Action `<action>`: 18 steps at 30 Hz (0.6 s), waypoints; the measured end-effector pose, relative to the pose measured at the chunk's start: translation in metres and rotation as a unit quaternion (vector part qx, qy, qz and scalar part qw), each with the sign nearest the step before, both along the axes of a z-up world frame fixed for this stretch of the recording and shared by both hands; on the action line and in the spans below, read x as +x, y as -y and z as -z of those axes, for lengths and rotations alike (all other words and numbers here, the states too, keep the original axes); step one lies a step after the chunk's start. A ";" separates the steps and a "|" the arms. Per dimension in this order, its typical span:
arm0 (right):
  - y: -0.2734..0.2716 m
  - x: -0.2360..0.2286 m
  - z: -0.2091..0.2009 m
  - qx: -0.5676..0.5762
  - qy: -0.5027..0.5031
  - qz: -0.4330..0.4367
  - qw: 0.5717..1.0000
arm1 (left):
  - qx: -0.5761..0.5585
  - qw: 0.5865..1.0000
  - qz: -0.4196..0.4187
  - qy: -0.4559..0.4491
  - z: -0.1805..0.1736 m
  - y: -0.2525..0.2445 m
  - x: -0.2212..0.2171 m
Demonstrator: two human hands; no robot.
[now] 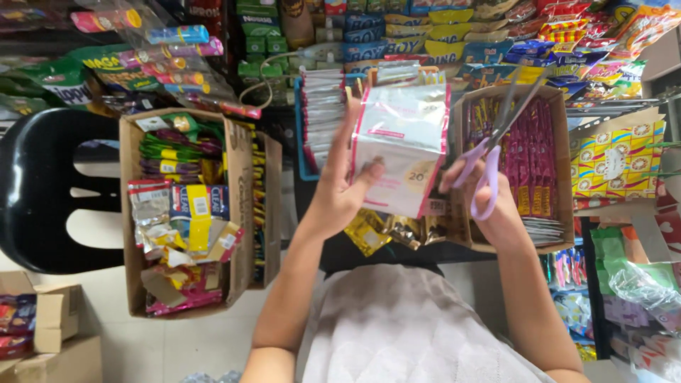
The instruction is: Cutting strips of shampoo sachets with scissors and sorting them into organized boxes on a retail shelf.
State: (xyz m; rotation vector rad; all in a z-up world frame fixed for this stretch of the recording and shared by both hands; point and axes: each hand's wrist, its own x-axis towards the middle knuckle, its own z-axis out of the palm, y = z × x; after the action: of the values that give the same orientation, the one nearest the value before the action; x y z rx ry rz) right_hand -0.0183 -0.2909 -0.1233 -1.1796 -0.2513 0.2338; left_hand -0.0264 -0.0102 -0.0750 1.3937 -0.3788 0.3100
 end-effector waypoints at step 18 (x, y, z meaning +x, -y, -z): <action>0.050 -0.011 -0.019 -0.204 -0.031 -0.245 0.947 | 0.153 0.985 0.081 0.021 -0.058 -0.051 0.013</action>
State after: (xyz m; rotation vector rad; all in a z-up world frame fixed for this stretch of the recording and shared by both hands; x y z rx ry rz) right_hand -0.0293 -0.3410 -0.1044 -1.5042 -0.4555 0.7879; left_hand -0.0136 0.0411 -0.0171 1.6470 -0.5900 0.1494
